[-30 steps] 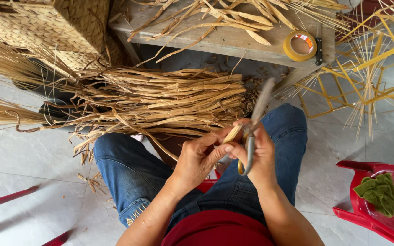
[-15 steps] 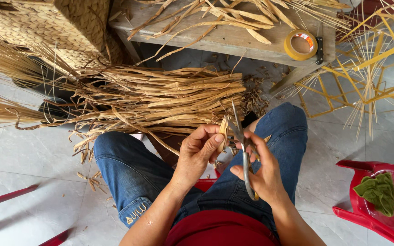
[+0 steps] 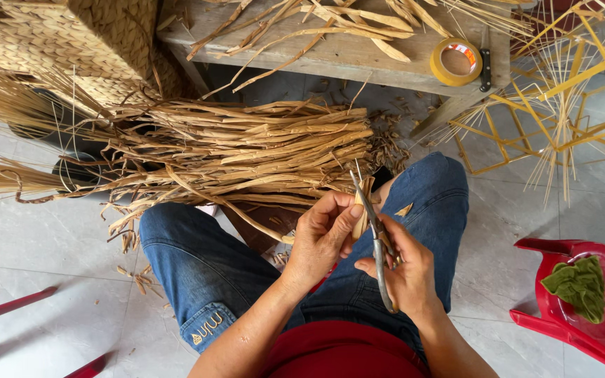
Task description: The person sits on a low stool and trims dried plant stems with scissors, cutting off sections and placing the cut pieces aside while working through a large bundle of stalks on the floor and bench.
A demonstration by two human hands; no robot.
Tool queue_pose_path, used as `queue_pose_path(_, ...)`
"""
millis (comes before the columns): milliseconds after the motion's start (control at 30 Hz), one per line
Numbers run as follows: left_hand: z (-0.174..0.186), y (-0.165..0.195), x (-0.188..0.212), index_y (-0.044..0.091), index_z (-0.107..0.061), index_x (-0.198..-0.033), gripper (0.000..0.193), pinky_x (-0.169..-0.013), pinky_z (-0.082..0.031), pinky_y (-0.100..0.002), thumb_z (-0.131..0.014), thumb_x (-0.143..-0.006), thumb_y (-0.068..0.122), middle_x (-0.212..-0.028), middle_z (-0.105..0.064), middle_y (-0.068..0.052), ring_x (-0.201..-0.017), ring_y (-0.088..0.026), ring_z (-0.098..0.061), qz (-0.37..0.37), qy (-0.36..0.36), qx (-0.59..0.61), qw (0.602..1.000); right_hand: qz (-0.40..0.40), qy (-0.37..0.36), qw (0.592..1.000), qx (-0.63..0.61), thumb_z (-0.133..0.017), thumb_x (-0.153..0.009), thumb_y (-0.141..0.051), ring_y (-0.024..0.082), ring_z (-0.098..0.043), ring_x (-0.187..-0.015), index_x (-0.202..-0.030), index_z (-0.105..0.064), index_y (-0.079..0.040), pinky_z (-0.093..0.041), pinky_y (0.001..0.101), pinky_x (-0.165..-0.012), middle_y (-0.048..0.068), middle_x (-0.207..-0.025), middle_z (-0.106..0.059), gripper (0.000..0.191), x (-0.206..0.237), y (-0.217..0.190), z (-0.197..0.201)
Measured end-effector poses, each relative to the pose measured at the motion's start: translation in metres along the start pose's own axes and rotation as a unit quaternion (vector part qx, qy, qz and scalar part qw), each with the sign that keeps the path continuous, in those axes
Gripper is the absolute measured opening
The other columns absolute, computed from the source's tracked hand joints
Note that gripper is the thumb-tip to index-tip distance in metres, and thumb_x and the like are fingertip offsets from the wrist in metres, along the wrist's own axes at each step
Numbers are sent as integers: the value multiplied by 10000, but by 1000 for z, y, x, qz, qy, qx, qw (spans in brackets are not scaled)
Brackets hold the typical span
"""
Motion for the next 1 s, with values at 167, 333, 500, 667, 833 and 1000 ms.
queue_pose_path(167,-2,-8,-3,18,-651,-1100,199,-468,-408,-184,-615,-1053,208,-743,-624,8,-541,-23,-494,12,-10,-40,999,-21,21,999,-30,-881,-715,-33,46,-533,-595,-1319,-659,-22,-438,202,-511,-6,-723,-582,643,8,14,5)
queue_pose_path(333,-7,-13,-3,27,-663,-1120,188,-475,-437,-178,-634,-1033,191,-759,-664,-5,-551,-26,-528,17,9,-80,997,21,55,987,-151,-785,-851,-19,68,-603,-684,-1302,-598,-14,-511,196,-586,19,-895,-650,488,7,10,18)
queue_pose_path(500,-31,5,8,29,-693,-1163,205,-647,-589,-247,-645,-1047,192,-947,-710,-47,-756,-108,-675,-106,-43,-76,991,26,50,980,-188,-709,-915,3,143,-750,-744,-1321,-562,-25,-636,257,-642,97,-922,-707,433,2,7,14)
queue_pose_path(667,-31,10,35,7,-742,-1052,301,-827,-572,-302,-640,-1137,277,-1028,-754,-75,-878,-163,-692,-227,-22,-190,955,-33,194,918,-344,-646,-960,14,164,-679,-718,-1343,-549,-54,-541,249,-609,165,-1005,-731,401,0,32,60)
queue_pose_path(833,-9,-89,22,55,-649,-1240,415,-581,-549,-262,-523,-1044,398,-1039,-771,-88,-661,-136,-663,166,-49,23,985,51,238,880,-408,-651,-1029,-10,148,-584,-675,-1374,-540,-55,-510,236,-664,144,-977,-705,365,9,38,116)
queue_pose_path(1000,61,-84,-15,8,-605,-1399,420,-638,-532,-257,-571,-1123,323,-863,-637,-86,-674,-122,-617,72,107,256,958,60,282,885,-365,-626,-1079,-12,147,-562,-672,-1377,-517,-45,-511,268,-669,127,-969,-682,318,31,50,158)
Point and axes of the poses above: each hand's wrist, its own x-axis away from the middle knuckle, its own z-axis out of the back of the hand, y = z × x, the point moved 9 cm from there along -x, towards the middle knuckle
